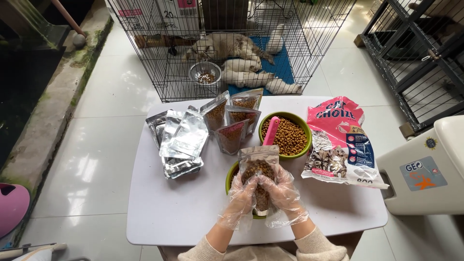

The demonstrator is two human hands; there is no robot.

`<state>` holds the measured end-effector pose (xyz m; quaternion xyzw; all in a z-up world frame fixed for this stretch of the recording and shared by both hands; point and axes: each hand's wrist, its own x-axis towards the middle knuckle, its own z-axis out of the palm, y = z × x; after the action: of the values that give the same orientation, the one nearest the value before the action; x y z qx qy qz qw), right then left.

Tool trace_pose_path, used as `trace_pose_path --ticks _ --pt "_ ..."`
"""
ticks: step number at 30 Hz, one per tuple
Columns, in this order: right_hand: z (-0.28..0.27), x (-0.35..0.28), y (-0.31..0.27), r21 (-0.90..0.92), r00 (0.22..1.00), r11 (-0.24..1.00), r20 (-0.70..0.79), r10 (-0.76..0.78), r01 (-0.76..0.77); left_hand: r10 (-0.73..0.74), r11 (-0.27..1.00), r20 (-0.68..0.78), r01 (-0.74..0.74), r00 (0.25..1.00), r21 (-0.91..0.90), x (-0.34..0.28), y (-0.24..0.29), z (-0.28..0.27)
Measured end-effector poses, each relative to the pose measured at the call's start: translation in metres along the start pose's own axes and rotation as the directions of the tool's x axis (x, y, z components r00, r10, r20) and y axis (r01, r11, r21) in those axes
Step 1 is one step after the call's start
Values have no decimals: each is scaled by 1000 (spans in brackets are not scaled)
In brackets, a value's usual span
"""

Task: Filling small plastic pouches with dry pet food using a scoop and organizing them on a table.

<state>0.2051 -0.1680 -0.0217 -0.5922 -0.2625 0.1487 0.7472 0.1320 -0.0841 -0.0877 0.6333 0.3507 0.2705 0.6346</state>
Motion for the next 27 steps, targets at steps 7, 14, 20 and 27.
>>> trace_pose_path --ticks 7,14,20,27 --pt "-15 0 24 40 963 964 73 260 -263 -263 919 257 323 930 -228 -3 40 -22" --pt "-19 -1 32 41 958 957 29 285 -286 -176 982 223 186 959 -24 -5 40 -24" --pt "-14 7 38 77 961 958 30 276 -277 -199 951 228 244 953 -189 -1 57 -24" --pt "-10 9 27 -15 961 962 13 275 -274 -287 934 223 323 932 -150 2 49 -28"
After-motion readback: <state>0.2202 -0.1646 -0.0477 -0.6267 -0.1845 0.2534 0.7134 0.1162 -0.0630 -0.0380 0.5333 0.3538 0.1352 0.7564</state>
